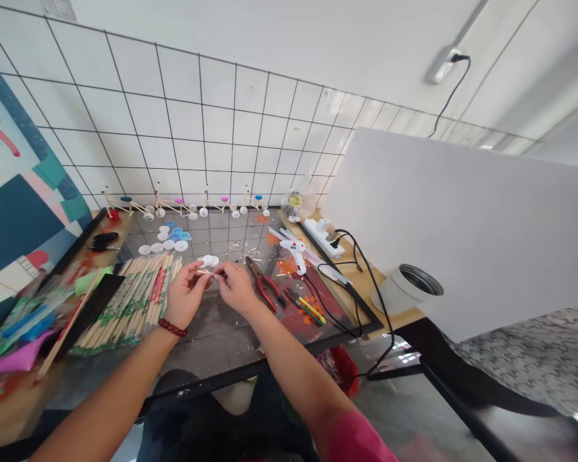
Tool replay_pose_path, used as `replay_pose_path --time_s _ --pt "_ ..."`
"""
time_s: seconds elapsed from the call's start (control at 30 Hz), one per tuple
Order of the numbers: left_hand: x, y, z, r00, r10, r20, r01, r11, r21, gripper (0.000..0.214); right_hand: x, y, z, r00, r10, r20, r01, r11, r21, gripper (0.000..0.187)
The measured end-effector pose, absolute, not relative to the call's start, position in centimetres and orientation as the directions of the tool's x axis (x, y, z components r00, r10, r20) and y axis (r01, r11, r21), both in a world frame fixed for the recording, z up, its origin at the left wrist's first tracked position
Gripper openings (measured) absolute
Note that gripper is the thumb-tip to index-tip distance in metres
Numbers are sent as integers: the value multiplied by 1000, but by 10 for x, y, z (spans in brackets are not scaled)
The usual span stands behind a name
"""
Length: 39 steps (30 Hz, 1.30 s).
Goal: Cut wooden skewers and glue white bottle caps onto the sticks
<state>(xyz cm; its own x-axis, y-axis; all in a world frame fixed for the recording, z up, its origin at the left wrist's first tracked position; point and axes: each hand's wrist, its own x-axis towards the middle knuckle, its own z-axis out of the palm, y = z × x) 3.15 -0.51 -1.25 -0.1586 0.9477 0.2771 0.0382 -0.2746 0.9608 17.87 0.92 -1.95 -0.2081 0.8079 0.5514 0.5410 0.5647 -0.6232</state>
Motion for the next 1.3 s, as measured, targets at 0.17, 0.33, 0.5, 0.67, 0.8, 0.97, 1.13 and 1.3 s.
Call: replay_pose_path --time_s 0.17,0.33,0.5,0.67,0.8,0.97,1.13,1.3 --pt "30 -6 -12 -161 948 273 39 -270 962 33 177 5 -18 -233 819 524 628 538 -562 9" --pt "27 -6 -10 -204 947 250 53 -244 968 31 177 1 -14 -268 821 505 630 546 -553 7" --pt "22 -1 -11 -218 945 245 32 -244 969 28 175 -4 -16 -327 788 521 564 605 -561 2" --pt "22 3 -10 -178 972 154 -70 -169 983 36 169 -9 -16 -351 761 546 555 639 -534 5" --pt "21 4 -10 -169 971 170 -66 -183 981 34 169 -9 -15 -331 772 542 561 623 -545 7" --pt "20 5 -18 -121 957 263 68 -257 964 26 170 -7 -18 -381 755 534 649 629 -428 9" --pt "20 -1 -11 -102 905 414 283 -373 884 25 174 -2 -14 -272 801 533 627 568 -534 12" --pt "62 -45 14 194 719 668 531 -649 544 30 189 18 -7 241 853 463 214 418 -883 29"
